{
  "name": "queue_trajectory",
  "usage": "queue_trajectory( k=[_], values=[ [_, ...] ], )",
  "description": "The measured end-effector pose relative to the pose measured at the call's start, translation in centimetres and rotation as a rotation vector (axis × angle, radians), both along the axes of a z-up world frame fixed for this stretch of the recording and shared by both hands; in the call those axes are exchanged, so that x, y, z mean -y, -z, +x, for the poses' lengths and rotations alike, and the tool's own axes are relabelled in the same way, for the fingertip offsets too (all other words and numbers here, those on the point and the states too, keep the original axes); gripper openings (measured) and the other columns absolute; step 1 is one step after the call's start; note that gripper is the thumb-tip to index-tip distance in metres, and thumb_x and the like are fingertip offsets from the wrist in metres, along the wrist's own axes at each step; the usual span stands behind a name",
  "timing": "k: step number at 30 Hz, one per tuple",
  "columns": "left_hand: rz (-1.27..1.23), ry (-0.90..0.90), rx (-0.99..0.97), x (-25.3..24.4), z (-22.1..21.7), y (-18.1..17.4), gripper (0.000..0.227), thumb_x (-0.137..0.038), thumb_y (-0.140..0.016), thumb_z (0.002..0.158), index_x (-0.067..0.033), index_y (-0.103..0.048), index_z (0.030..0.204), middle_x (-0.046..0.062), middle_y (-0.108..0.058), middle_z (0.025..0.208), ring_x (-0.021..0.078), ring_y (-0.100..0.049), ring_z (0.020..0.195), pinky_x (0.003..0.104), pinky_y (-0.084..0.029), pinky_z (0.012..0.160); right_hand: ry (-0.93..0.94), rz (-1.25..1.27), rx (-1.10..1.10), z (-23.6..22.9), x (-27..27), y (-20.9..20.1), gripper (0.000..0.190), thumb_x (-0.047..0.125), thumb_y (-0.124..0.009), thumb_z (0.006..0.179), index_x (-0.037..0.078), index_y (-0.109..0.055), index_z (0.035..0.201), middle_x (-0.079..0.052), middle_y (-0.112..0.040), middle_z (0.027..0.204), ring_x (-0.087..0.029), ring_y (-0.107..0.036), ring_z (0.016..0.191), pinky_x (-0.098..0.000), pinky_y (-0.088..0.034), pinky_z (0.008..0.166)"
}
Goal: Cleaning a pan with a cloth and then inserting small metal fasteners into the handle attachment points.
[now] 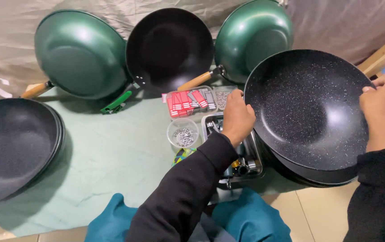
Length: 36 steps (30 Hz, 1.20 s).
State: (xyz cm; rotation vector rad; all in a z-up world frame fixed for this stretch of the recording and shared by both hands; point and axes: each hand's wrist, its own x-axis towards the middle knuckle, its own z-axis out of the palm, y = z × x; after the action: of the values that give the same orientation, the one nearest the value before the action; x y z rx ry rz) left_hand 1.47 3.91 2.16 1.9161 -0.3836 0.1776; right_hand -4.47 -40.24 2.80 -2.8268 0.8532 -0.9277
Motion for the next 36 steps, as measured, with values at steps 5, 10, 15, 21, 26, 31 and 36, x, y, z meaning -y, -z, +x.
queue_trajectory(
  k=[5, 10, 15, 21, 26, 31, 36],
  values=[
    [0.008, -0.066, 0.039, -5.7, 0.6, -2.1, 0.032, -0.004, -0.054, 0.082, -0.0014, -0.049, 0.114, 0.021, -0.056, 0.112, 0.0387, -0.054, 0.107, 0.048, -0.045, 0.092, -0.054, 0.061, 0.004, 3.8, -6.2, -2.3, 0.011, 0.017, -0.078, 0.099, 0.009, -0.076, 0.107, -0.016, -0.073, 0.094, -0.035, -0.070, 0.078, -0.0458, -0.053, 0.065],
    [0.001, -0.156, 0.028, -12.5, 1.0, -3.2, 0.028, -0.006, -0.057, 0.082, -0.0042, -0.050, 0.109, 0.017, -0.058, 0.109, 0.0359, -0.057, 0.105, 0.047, -0.046, 0.087, -0.110, -0.103, 0.033, 7.9, -13.0, -3.3, 0.011, 0.025, -0.084, 0.094, 0.019, -0.081, 0.103, -0.019, -0.068, 0.100, -0.037, -0.067, 0.083, -0.0442, -0.052, 0.081],
    [0.054, -0.248, 0.051, -19.6, 1.3, -3.2, 0.027, -0.006, -0.056, 0.083, -0.0053, -0.048, 0.109, 0.016, -0.054, 0.106, 0.0337, -0.055, 0.098, 0.045, -0.046, 0.085, -0.240, 0.088, 0.097, 10.8, -22.5, -4.0, 0.008, 0.011, -0.080, 0.093, 0.008, -0.077, 0.100, -0.023, -0.062, 0.107, -0.043, -0.067, 0.085, -0.0498, -0.053, 0.077],
    [0.109, -0.383, 0.068, -28.3, 0.6, -2.6, 0.032, -0.007, -0.058, 0.083, -0.0040, -0.051, 0.114, 0.009, -0.053, 0.089, 0.0305, -0.055, 0.091, 0.044, -0.044, 0.081, -0.364, 0.123, 0.097, 14.9, -32.1, -2.4, 0.011, 0.010, -0.077, 0.088, 0.010, -0.076, 0.099, -0.022, -0.061, 0.104, -0.044, -0.065, 0.085, -0.0501, -0.052, 0.080],
    [0.097, -0.490, 0.085, -35.2, -1.2, -0.6, 0.035, -0.005, -0.062, 0.082, -0.0023, -0.053, 0.116, 0.015, -0.057, 0.091, 0.0362, -0.061, 0.089, 0.046, -0.050, 0.082, -0.435, 0.136, 0.057, 16.5, -41.3, -1.3, 0.012, 0.010, -0.081, 0.088, 0.008, -0.073, 0.096, -0.019, -0.061, 0.100, -0.044, -0.066, 0.089, -0.0512, -0.053, 0.081],
    [0.126, -0.609, 0.082, -41.0, -3.8, 1.6, 0.037, -0.002, -0.067, 0.081, -0.0007, -0.055, 0.116, 0.018, -0.058, 0.088, 0.0423, -0.065, 0.085, 0.049, -0.054, 0.077, -0.564, 0.183, 0.030, 16.4, -49.9, -0.6, 0.015, 0.005, -0.082, 0.088, 0.002, -0.070, 0.094, -0.019, -0.060, 0.099, -0.047, -0.065, 0.094, -0.0533, -0.055, 0.083],
    [0.180, -0.747, 0.006, -44.6, -6.7, 3.2, 0.038, -0.004, -0.069, 0.080, -0.0030, -0.056, 0.115, 0.016, -0.059, 0.082, 0.0422, -0.065, 0.083, 0.051, -0.053, 0.074, -0.663, 0.263, 0.011, 16.4, -56.0, 1.5, 0.014, 0.001, -0.079, 0.088, -0.001, -0.067, 0.094, -0.021, -0.058, 0.096, -0.049, -0.064, 0.095, -0.0552, -0.055, 0.084]
  ],
)
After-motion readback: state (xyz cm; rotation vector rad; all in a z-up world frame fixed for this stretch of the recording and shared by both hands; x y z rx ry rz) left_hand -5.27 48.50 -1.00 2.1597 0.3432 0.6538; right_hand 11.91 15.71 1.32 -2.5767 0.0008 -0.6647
